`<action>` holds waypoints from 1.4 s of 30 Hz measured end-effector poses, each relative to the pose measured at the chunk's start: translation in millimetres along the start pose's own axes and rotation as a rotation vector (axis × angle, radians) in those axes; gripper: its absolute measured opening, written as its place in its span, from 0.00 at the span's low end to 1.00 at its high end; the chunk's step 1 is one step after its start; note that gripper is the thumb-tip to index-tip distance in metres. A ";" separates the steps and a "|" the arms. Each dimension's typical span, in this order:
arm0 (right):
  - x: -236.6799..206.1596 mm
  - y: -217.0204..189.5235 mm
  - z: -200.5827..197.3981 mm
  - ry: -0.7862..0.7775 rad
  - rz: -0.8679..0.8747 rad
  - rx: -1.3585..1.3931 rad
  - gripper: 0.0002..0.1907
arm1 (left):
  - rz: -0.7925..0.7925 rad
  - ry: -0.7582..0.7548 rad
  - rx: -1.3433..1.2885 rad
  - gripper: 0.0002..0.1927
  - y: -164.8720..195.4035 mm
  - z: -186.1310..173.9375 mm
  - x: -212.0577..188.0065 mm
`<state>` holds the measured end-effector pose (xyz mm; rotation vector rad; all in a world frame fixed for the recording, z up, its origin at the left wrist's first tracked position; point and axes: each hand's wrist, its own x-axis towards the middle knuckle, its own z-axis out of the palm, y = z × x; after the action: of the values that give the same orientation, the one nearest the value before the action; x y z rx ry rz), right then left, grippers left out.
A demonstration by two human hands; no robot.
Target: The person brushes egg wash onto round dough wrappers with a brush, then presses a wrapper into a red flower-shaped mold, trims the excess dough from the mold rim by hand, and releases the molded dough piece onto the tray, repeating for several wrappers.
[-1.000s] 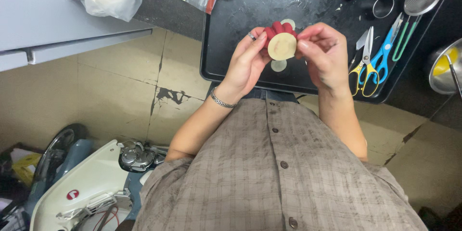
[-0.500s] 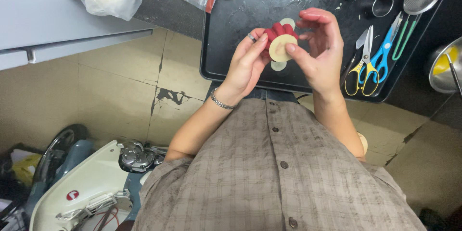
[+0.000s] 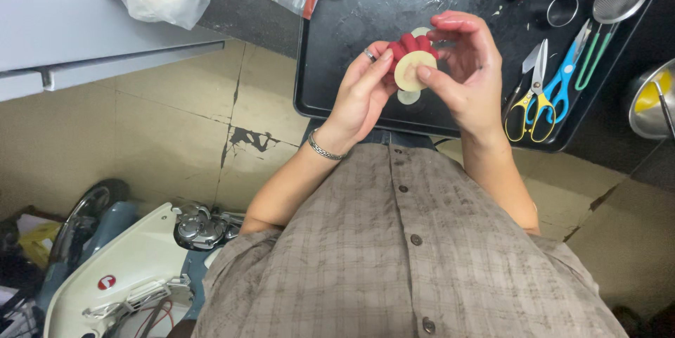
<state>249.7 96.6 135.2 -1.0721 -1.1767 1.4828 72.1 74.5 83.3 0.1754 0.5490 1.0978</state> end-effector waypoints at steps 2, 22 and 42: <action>1.2 -0.6 0.8 -0.011 0.001 0.011 0.25 | 0.004 -0.007 -0.015 0.11 -1.0 1.0 -0.1; 7.8 -6.7 1.7 -0.109 0.016 -0.009 0.28 | -0.003 0.002 -0.013 0.11 5.5 1.0 0.5; 1.8 -5.4 -3.7 -0.079 0.085 0.045 0.26 | -0.021 0.012 -0.046 0.11 7.5 -2.1 -0.9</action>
<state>253.7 99.6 139.8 -1.0527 -1.1584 1.6228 64.8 76.9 84.9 0.1230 0.5353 1.0911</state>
